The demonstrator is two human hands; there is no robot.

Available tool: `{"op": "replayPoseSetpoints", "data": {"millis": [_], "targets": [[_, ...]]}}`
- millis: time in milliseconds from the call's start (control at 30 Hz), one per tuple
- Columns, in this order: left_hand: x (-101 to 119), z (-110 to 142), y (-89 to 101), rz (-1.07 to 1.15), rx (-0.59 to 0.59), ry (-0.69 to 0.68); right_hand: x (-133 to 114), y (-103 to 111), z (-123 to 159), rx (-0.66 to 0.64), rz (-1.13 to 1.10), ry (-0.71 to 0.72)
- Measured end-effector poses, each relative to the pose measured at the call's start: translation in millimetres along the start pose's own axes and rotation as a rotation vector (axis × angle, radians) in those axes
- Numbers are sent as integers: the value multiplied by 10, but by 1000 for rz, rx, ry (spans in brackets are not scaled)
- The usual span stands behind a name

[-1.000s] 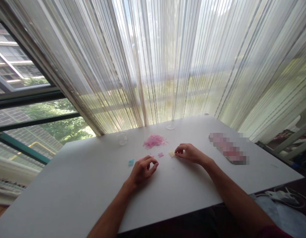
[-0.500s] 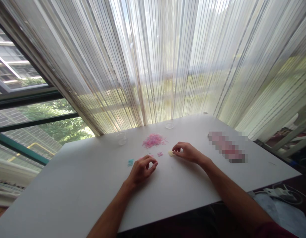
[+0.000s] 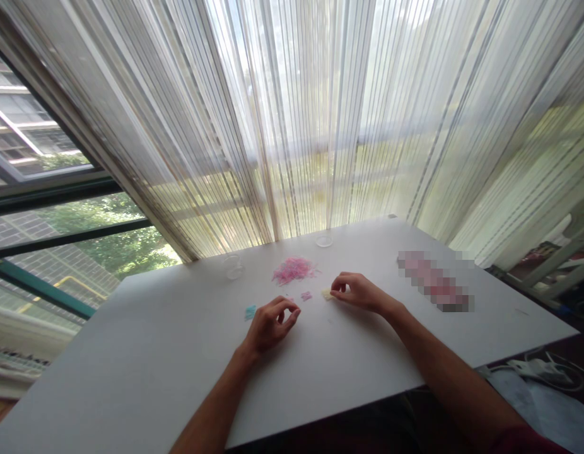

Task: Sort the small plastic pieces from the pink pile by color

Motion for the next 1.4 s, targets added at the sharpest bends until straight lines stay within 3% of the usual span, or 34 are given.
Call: {"op": "replayPoseSetpoints", "data": {"millis": [167, 267, 333, 400, 467, 700, 933, 1200, 1400], "targets": [[-104, -331, 178, -79, -18, -4, 55, 80, -18, 88, 9, 11], [-340, -694, 282, -207, -73, 32, 139, 61, -37, 92, 1, -7], [-584, -911, 285, -321, -170, 125, 193, 43, -49, 92, 0, -23], [-814, -1039, 203, -438, -356, 206, 228, 39, -57, 101, 6, -34], [-922, -1115, 153, -458, -429, 215, 244, 45, -58, 110, 11, -40], [-926, -1119, 90, -468, -446, 214, 247, 68, -45, 105, 9, -40], [-965, -1101, 193, -458, -394, 212, 209, 71, -41, 103, -4, -64], [-1043, -1116, 258, -229, -308, 190, 205, 59, -50, 102, -9, -63], [-1032, -1117, 232, -184, -300, 210, 211, 56, -50, 95, -20, -72]]}}
Point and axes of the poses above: each hand's wrist, its own z-axis away from the middle knuckle, its own y-axis out of the back of the hand, x = y × z, the point moved 7 cm from there along -z, towards the middle knuckle, and after that the axes turned 5 degrees about -z, right-handed, at the moved point
